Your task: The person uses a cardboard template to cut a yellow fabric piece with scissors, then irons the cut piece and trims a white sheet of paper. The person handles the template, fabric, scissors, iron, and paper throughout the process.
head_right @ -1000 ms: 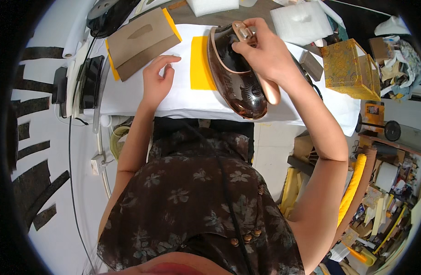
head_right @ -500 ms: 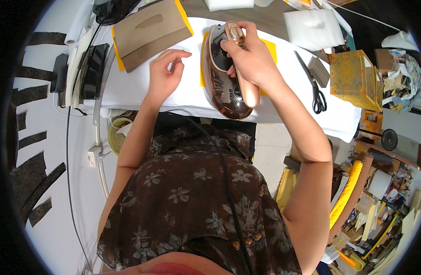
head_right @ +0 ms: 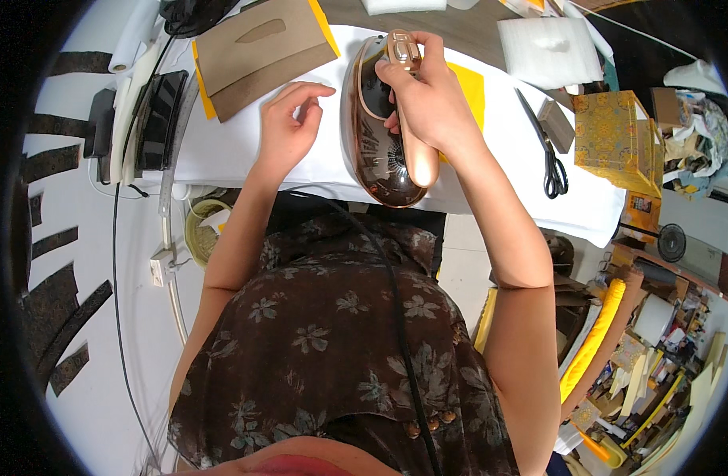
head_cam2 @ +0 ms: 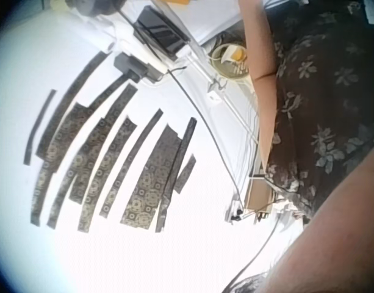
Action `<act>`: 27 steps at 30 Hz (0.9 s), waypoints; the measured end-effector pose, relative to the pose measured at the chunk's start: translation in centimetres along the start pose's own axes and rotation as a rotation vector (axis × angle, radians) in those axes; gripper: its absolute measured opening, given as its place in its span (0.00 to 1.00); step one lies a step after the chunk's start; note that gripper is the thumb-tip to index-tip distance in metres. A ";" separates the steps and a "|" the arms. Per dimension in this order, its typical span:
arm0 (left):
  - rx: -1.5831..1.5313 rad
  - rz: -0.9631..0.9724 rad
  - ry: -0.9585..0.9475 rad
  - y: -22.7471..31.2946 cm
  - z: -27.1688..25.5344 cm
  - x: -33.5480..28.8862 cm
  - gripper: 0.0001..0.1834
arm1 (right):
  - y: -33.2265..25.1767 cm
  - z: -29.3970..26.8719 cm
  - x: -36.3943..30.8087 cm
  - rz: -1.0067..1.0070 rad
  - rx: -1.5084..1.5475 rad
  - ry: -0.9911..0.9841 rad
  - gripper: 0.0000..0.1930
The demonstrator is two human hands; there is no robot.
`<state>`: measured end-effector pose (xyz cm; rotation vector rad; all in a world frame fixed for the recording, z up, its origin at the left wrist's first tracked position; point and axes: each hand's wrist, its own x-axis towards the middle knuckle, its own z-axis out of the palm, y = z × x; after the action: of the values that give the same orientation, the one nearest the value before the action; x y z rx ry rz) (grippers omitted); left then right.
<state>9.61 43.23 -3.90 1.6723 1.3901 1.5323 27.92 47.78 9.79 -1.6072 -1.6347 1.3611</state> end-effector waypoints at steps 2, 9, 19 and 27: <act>0.003 -0.035 -0.027 0.3 -0.2 0.0 0.16 | 0.1 0.0 0.0 0.006 0.013 0.007 0.28; -0.012 -0.026 -0.035 0.5 -0.1 0.1 0.16 | 0.2 0.1 -0.2 0.005 0.018 0.015 0.29; 0.106 0.049 -0.113 1.0 0.3 0.4 0.13 | 0.9 -1.7 -0.4 0.018 -0.013 0.026 0.32; 0.386 0.218 -0.312 2.2 3.4 1.2 0.21 | 2.4 -4.8 -1.2 0.019 -0.007 0.057 0.29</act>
<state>13.34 44.38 -2.37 2.2491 1.4317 1.0847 33.43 47.77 9.98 -1.6542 -1.5961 1.3081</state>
